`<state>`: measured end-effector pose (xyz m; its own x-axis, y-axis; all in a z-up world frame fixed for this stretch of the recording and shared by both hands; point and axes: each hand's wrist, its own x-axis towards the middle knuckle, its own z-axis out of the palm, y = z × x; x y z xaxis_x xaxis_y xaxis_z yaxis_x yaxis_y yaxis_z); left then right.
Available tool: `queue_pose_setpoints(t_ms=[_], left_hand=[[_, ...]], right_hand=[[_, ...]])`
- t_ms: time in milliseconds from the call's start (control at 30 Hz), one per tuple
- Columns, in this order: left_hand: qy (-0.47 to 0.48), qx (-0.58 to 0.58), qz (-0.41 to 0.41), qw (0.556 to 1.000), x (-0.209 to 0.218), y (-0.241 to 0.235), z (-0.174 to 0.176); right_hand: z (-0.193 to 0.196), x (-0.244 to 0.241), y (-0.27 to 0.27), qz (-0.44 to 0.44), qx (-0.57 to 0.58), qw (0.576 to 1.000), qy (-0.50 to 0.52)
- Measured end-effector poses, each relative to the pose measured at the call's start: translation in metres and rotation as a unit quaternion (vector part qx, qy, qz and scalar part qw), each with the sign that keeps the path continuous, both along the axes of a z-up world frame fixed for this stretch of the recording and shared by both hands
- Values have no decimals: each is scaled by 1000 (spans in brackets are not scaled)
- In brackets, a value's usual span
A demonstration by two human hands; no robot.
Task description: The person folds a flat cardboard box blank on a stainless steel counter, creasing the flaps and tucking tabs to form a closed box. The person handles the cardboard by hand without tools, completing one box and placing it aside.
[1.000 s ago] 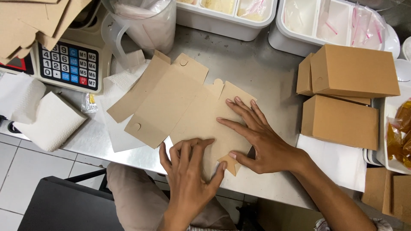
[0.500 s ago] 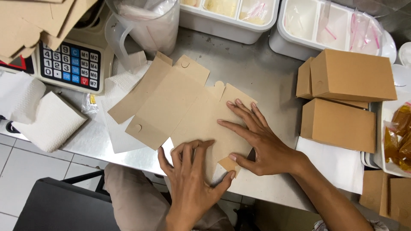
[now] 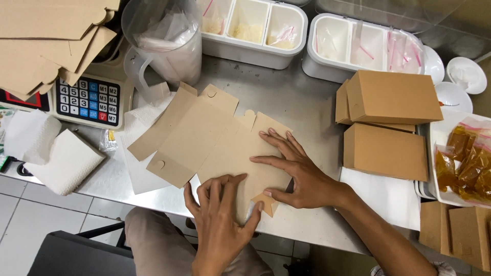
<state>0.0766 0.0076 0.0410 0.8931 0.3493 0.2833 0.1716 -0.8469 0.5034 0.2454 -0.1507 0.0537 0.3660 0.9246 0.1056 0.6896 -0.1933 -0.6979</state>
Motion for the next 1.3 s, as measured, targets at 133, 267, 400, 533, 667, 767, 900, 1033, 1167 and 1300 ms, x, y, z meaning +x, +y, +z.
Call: queue_pose_setpoints(t_ms=[133,267,400,533,667,767,900,1033,1167,1300], left_hand=[[2,3,-21,1000,-3,-2,8],[18,31,-35,999,-6,-3,8],[18,68,-41,997,-15,-12,4],[-68,-38,-128,989,-8,-7,7],[-133,-104,-185,968,-7,9,9],[-149,-149,-197,957,-10,22,8],[-117,-205,-146,961,-12,30,5],[-78,-249,-117,958,-18,37,8],[-92,-250,-113,957,-24,46,9],[-43,-254,-103,961,-36,59,4]], right_hand=[[-3,1,-3,-3,-4,1000,0],[1,8,-9,-38,55,997,-23],[3,17,-14,-140,110,984,-27],[6,20,-15,-193,64,979,-7],[-3,22,-13,-223,57,967,114],[-15,27,-15,-196,95,957,189],[-20,33,-17,-203,85,933,285],[-8,32,-17,-211,61,931,293],[-5,33,-20,-125,65,926,351],[5,20,-14,-35,80,946,311]])
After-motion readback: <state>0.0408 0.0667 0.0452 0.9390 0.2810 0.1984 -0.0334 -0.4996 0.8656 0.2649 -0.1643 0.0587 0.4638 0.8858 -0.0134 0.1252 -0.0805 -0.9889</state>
